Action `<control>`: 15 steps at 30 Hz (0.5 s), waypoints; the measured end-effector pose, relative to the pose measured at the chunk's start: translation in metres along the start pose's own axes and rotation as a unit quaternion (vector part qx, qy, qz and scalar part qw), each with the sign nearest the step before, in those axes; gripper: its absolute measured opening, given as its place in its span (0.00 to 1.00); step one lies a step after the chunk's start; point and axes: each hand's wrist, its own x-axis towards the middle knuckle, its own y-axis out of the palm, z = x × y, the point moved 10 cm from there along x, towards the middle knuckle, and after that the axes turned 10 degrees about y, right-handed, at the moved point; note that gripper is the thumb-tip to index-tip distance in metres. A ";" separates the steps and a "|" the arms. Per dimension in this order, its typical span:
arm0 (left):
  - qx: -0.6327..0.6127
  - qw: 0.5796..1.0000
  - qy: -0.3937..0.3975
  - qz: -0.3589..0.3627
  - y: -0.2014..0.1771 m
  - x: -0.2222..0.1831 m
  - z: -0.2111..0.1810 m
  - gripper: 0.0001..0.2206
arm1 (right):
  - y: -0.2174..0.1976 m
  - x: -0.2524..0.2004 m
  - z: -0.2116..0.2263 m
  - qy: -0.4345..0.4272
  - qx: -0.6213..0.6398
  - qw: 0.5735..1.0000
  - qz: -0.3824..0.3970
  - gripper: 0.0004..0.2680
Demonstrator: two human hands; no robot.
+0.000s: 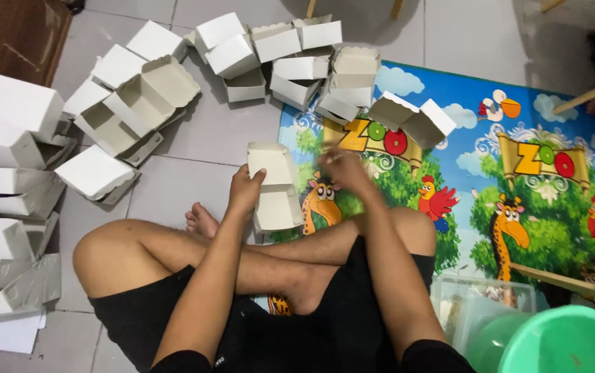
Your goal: The person folds flat cardboard templates into three-dimensional boxes.
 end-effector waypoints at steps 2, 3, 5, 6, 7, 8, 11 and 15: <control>0.003 1.000 0.001 -0.017 0.001 0.008 0.006 0.21 | -0.062 0.040 -0.058 0.046 -0.109 0.981 -0.153 0.12; 0.003 1.000 0.000 -0.029 0.004 0.010 0.011 0.22 | -0.107 0.046 -0.087 0.095 -0.217 0.923 -0.302 0.15; 0.011 1.000 -0.010 -0.011 0.015 0.007 0.013 0.23 | -0.145 0.051 -0.125 0.151 -0.266 0.893 -0.331 0.25; 0.017 1.000 -0.016 0.003 0.021 0.007 0.012 0.24 | -0.169 0.053 -0.143 0.201 -0.312 0.856 -0.360 0.36; 0.019 1.000 -0.015 0.003 0.022 0.007 0.009 0.24 | -0.173 0.049 -0.152 0.201 -0.310 0.856 -0.360 0.36; 0.020 0.999 -0.044 0.019 0.027 0.006 0.013 0.29 | -0.176 0.047 -0.162 0.201 -0.305 0.862 -0.351 0.33; 0.020 0.997 -0.060 0.039 0.030 0.001 -0.003 0.30 | -0.177 0.050 -0.201 0.199 -0.247 0.878 -0.357 0.27; 0.020 0.998 -0.041 0.040 0.028 -0.004 -0.014 0.21 | -0.186 0.044 -0.202 0.211 -0.210 0.841 -0.452 0.18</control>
